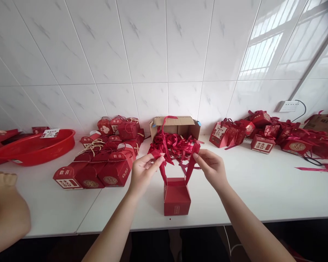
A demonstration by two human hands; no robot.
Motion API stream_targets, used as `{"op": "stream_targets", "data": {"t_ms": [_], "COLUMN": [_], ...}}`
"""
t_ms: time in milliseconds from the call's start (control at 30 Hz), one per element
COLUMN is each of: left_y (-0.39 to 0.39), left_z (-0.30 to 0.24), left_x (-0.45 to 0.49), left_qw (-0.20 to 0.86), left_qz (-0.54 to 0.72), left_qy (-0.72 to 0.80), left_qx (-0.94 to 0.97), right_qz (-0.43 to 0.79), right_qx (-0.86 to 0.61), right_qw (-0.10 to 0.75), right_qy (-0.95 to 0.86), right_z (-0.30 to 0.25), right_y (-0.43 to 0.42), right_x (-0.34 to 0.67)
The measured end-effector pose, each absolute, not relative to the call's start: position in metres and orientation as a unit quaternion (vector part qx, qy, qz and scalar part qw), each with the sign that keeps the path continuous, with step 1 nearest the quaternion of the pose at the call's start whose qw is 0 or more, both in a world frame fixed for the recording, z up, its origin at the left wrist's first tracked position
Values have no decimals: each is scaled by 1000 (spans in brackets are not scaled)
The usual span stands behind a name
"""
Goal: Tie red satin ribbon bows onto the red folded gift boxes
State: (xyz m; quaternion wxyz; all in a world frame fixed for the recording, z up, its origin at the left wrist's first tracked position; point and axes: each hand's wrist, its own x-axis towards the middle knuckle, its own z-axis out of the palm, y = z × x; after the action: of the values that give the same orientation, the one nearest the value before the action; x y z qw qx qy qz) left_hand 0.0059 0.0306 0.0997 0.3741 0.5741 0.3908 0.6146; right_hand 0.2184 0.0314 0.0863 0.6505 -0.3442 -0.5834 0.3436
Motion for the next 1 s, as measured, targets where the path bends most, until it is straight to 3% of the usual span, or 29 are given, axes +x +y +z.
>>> {"op": "stream_targets", "data": {"t_ms": [267, 767, 1000], "left_y": [31, 36, 33], "left_z": [114, 131, 142], "left_x": [14, 9, 10], "left_qw": [391, 320, 351], "left_qz": [600, 632, 650], "left_qy": [363, 350, 310], "left_qx": [596, 612, 598], "right_qz": [425, 426, 427], "right_qx": [-322, -325, -333], "right_qw": [663, 649, 646], "right_qy": [-526, -539, -538], "right_z": [90, 98, 96], "right_y": [36, 26, 27], "right_x": [213, 214, 215]}}
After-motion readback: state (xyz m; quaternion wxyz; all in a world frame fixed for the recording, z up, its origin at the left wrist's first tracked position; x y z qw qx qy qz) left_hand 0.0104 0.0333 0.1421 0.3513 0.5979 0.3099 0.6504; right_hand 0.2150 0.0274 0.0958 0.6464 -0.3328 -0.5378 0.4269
